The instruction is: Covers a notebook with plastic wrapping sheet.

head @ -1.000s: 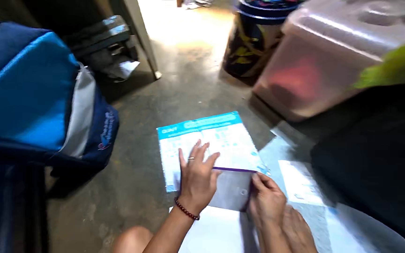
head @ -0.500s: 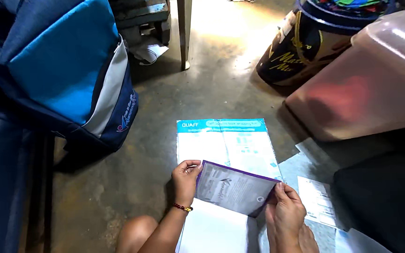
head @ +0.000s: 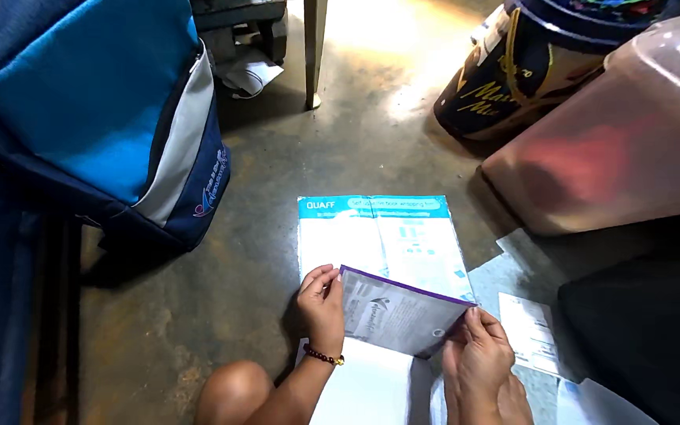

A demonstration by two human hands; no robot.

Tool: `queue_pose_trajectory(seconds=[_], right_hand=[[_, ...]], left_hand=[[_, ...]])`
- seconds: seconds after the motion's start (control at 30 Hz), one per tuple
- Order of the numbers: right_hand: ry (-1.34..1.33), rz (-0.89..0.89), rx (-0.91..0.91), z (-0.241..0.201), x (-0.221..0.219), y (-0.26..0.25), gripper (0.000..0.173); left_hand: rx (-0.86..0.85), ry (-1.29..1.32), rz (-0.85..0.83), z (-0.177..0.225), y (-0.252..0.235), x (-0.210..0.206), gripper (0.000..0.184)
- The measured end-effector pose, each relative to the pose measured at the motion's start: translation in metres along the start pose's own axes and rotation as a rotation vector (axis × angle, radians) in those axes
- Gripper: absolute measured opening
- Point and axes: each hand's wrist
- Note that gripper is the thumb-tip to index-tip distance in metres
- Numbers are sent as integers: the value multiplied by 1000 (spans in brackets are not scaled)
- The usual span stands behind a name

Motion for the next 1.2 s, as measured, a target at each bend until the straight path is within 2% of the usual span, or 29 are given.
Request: queue_pose_trajectory(seconds=[0.17,0.3,0.4,0.53,0.63,0.7,0.8,0.97,1.03,1.1,1.2], right_hand=[[15,-31,2,3,-2,0,23],[42,-3,7,4,-3,-3,19],[56,27,-20,2,-8,-6,20],[99,-29,-89,4,-5,-12,18],[65,-98,-146,8,7,-21,9],[50,-144,-192,8,13,-25,13],[106,-191,-222,6,17,-29,11],[144,-341,-2,7,26,-32,17],[146,-407,92,2,36,-31,17],[161,-441,107,-7,47,-22,19],[138,-469,11,-16,68,3,32]], left_hand=[[21,-19,-66,-1,-2,3,11],[167,51,-147,-4,-9,5,7],[257,20,-226,-3,-14,7,15],[260,-26,-205,-7,-20,9,17],[296,78,-158,-7,-26,9,12],[324,123,-147,-4,-28,10,7],[314,91,-154,-1,-30,12,5],[153,57,-245,0,-28,19,14],[100,118,-339,1,-27,32,19],[116,192,-507,8,-28,51,30],[180,66,-933,17,-37,82,41]])
Point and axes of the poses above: each hand's wrist, its own y-axis away from the middle knuckle, its own x-axis out of the back of the hand, z = x × y, and after that the axes turned 12 degrees about -z, right-handed
